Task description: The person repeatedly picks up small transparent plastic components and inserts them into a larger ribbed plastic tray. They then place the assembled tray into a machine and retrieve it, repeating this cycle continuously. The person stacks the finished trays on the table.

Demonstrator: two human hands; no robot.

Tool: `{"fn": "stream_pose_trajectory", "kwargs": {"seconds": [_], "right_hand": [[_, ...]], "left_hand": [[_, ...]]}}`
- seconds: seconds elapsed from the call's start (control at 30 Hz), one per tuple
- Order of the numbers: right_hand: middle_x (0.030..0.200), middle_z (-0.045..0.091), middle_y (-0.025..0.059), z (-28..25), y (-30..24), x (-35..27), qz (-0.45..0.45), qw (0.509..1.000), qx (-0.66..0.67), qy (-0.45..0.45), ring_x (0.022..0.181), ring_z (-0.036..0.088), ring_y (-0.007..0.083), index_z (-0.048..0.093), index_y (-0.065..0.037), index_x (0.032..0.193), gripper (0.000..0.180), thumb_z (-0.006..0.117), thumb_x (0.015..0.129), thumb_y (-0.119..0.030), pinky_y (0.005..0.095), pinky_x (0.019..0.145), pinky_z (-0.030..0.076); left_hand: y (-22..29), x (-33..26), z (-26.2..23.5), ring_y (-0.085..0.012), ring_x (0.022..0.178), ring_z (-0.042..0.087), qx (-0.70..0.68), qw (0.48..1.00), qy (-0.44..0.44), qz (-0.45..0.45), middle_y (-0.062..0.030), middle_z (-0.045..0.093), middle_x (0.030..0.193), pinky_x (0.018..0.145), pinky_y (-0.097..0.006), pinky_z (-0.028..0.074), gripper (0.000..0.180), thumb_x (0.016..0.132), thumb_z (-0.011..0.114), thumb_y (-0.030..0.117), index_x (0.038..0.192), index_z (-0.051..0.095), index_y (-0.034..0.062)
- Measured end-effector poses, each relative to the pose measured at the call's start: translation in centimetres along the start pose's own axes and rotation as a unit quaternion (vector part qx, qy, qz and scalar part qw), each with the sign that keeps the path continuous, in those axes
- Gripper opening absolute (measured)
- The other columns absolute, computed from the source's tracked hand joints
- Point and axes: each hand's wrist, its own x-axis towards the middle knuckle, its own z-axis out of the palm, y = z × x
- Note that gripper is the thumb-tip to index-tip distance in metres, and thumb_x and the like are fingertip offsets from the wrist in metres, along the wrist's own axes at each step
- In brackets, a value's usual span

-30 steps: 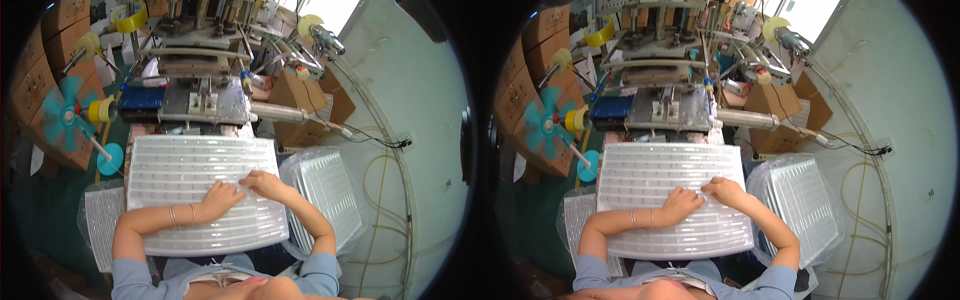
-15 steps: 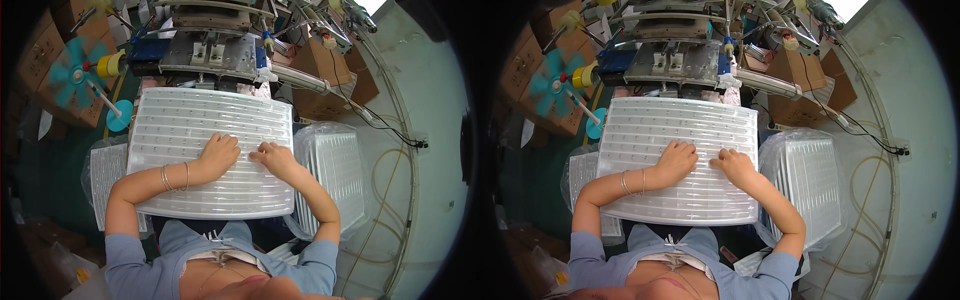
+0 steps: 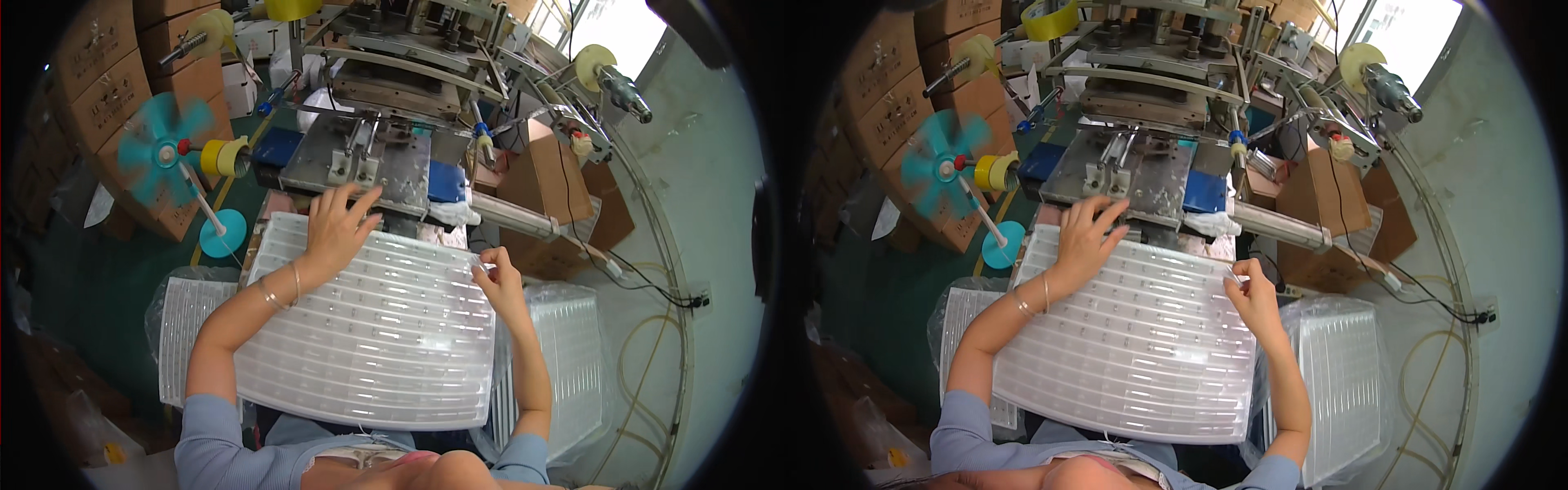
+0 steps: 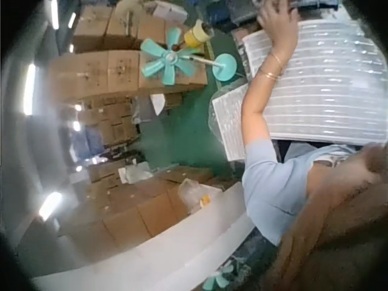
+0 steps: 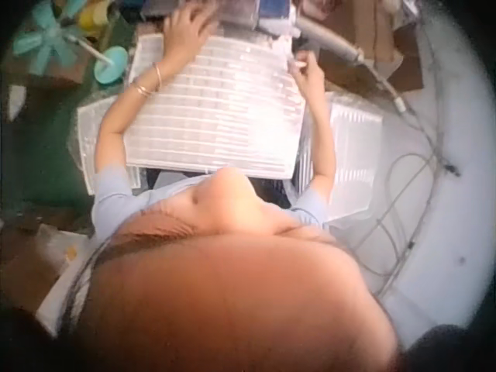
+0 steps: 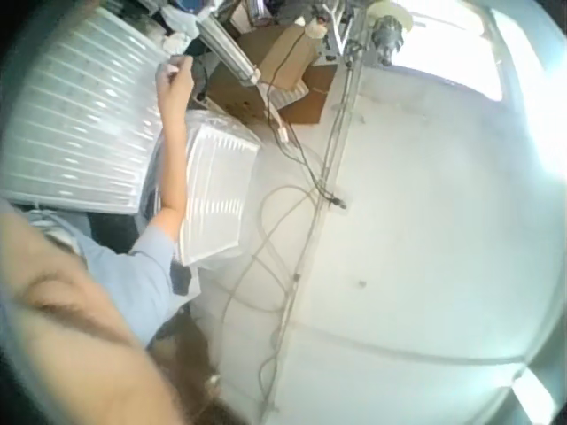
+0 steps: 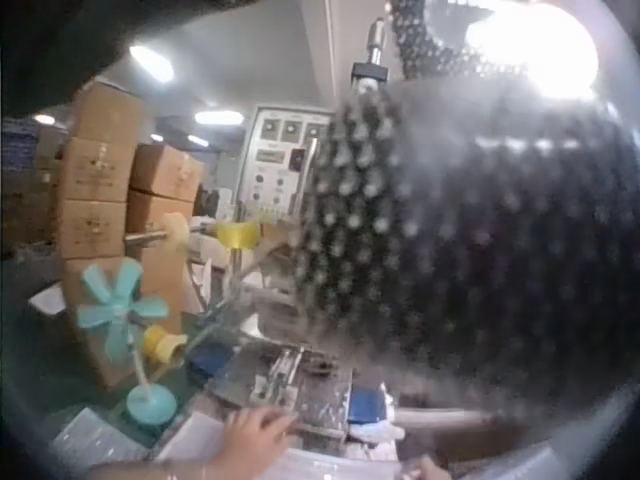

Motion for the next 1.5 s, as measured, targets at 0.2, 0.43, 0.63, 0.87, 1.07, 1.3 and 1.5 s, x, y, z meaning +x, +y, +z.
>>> {"fn": "stream_pose_trajectory", "kwargs": {"seconds": [0.2, 0.43, 0.63, 0.87, 1.07, 1.3, 1.5], "right_hand": [[0.1, 0.063, 0.0051, 4.3, -2.2, 6.7, -0.161, 0.978, 0.102, 0.082, 0.082, 0.062, 0.0143, 0.061, -0.005, 0.102, 0.018, 0.062, 0.084, -0.007, 0.0264, 0.066, 0.05], [0.095, 0.065, 0.0096, 9.6, -6.7, 13.5, -0.297, 0.93, -0.101, 0.192, 0.083, 0.064, 0.0259, 0.063, -0.006, 0.1, 0.019, 0.065, 0.082, -0.011, 0.0336, 0.067, 0.053], [0.085, 0.065, 0.0074, 11.2, -6.8, 16.7, -0.244, 0.921, -0.24, 0.187, 0.073, 0.063, 0.0304, 0.065, -0.01, 0.095, 0.015, 0.061, 0.083, -0.019, 0.0394, 0.062, 0.05], [0.116, 0.057, 0.0167, 8.9, -4.8, 13.7, -0.269, 0.923, -0.153, 0.227, 0.094, 0.059, 0.0364, 0.054, -0.012, 0.12, 0.04, 0.064, 0.081, -0.02, 0.0412, 0.079, 0.048], [0.086, 0.066, 0.0108, 1.8, -4.2, 1.3, -0.16, 0.964, -0.21, -0.03, 0.072, 0.063, 0.027, 0.069, -0.008, 0.094, 0.014, 0.064, 0.082, -0.014, 0.0339, 0.065, 0.05], [0.087, 0.062, 0.0044, -0.5, -0.2, -8.6, -0.102, 0.915, -0.298, -0.253, 0.08, 0.063, 0.0254, 0.068, -0.019, 0.097, 0.021, 0.066, 0.077, -0.013, 0.0369, 0.067, 0.052], [0.091, 0.058, 0.0054, 0.1, 1.2, -10.0, -0.12, 0.921, -0.304, -0.212, 0.086, 0.061, 0.0248, 0.063, -0.014, 0.093, 0.021, 0.066, 0.073, -0.008, 0.0356, 0.07, 0.052]], "left_hand": [[-2.9, 8.0, 5.5, -0.0236, 0.087, 0.05, 0.104, 0.992, 0.062, 0.043, -0.0057, 0.058, 0.087, 0.078, -0.038, 0.034, 0.024, 0.081, 0.063, 0.031, 0.099, 0.067, 0.0154], [-2.6, 5.1, 2.3, -0.0228, 0.071, 0.053, -0.089, 0.993, 0.083, 0.007, -0.0034, 0.058, 0.072, 0.066, -0.035, 0.04, 0.011, 0.082, 0.063, 0.015, 0.09, 0.067, 0.0097], [-1.7, -1.4, -3.0, -0.0242, 0.068, 0.055, -0.19, 0.981, 0.02, -0.032, -0.0077, 0.061, 0.075, 0.061, -0.034, 0.044, 0.011, 0.082, 0.063, 0.006, 0.092, 0.065, 0.0036], [2.4, -4.4, -4.5, -0.0219, 0.066, 0.056, -0.28, 0.951, -0.13, -0.002, -0.0074, 0.063, 0.078, 0.059, -0.03, 0.045, 0.013, 0.081, 0.064, 0.008, 0.093, 0.065, 0.0031], [8.1, -7.5, -2.1, -0.022, 0.073, 0.058, -0.3, 0.922, -0.223, 0.103, -0.0061, 0.065, 0.086, 0.066, -0.033, 0.045, 0.029, 0.078, 0.068, 0.013, 0.105, 0.061, 0.0064], [11.0, -10.2, 2.9, -0.0193, 0.086, 0.053, -0.16, 0.921, -0.263, 0.239, -0.0041, 0.058, 0.089, 0.077, -0.034, 0.039, 0.022, 0.074, 0.061, 0.013, 0.095, 0.058, 0.0089], [10.1, -9.1, 1.6, -0.0235, 0.096, 0.052, -0.154, 0.928, -0.277, 0.196, -0.0075, 0.057, 0.103, 0.081, -0.037, 0.039, 0.028, 0.077, 0.065, 0.018, 0.103, 0.06, 0.0092]]}}
